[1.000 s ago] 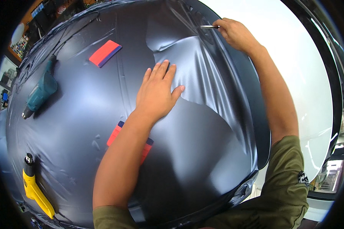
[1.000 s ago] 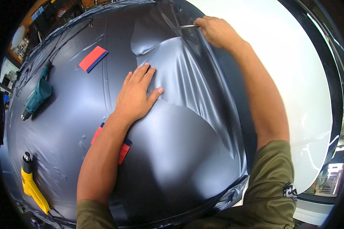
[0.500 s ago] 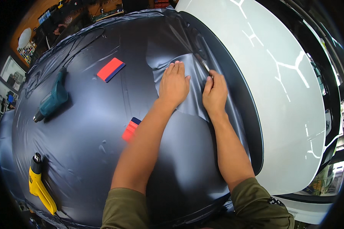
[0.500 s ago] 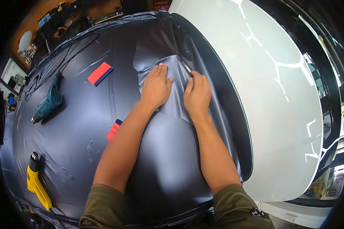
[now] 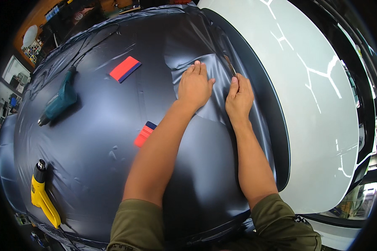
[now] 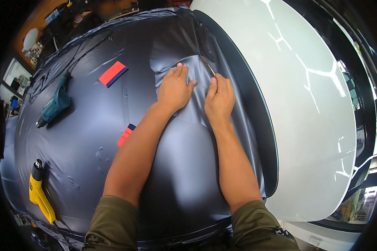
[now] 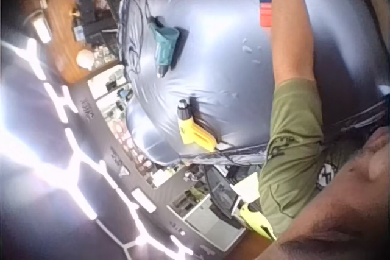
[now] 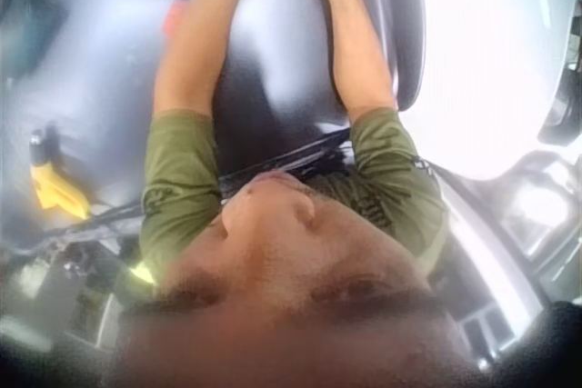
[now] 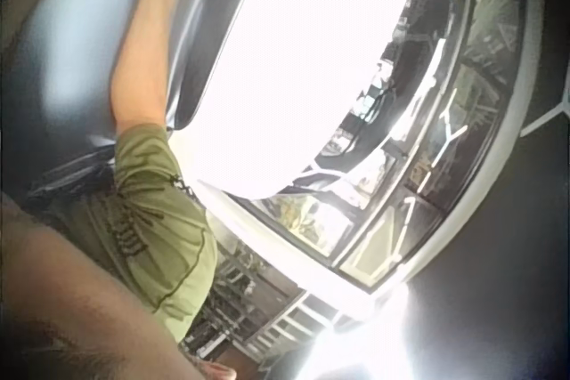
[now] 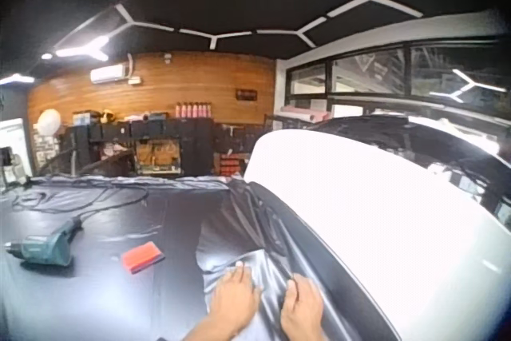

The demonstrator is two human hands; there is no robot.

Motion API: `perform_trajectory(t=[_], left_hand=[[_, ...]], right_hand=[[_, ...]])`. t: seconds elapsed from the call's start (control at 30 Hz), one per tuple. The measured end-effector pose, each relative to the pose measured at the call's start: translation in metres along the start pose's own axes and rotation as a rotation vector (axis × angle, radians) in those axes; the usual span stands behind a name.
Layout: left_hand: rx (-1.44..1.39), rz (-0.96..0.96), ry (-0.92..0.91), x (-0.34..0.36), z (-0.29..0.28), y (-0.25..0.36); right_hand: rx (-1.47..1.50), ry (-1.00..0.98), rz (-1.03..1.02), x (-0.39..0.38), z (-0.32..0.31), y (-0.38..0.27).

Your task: The person applies a matte black vinyl wrap to a car hood, using a squeegee to smooth the surface and a utility knife to trim excess material along the edges. A second person assists by holding the film and using a heat gun to soften the vinyl during application.

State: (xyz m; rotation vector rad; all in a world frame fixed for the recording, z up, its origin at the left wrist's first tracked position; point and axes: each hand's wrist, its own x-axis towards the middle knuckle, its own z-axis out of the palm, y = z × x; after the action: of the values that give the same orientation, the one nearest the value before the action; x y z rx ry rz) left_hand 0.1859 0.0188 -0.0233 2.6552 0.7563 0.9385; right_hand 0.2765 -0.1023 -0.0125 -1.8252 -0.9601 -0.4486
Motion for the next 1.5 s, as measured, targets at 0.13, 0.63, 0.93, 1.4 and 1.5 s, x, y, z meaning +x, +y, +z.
perform_trajectory(t=[0.13, 0.63, 0.93, 1.4, 1.5], left_hand=[[-0.145, -0.063, -0.007, -0.001, -0.014, 0.005], [-0.061, -0.181, 0.022, 0.021, -0.039, -0.088], [0.098, -0.134, -0.183, 0.046, -0.049, -0.121], [0.092, 0.020, -0.258, 0.057, -0.055, -0.087], [0.198, 0.071, -0.256, 0.062, -0.048, -0.086]], right_hand=[[-0.052, -0.006, -0.021, -0.001, -0.005, 0.008], [-0.152, -0.049, -0.208, 0.024, 0.013, 0.004], [-0.094, -0.104, -0.184, 0.014, 0.016, 0.011], [-0.071, -0.072, -0.177, 0.009, 0.017, 0.014], [-0.037, -0.001, -0.175, 0.008, 0.017, 0.015]])
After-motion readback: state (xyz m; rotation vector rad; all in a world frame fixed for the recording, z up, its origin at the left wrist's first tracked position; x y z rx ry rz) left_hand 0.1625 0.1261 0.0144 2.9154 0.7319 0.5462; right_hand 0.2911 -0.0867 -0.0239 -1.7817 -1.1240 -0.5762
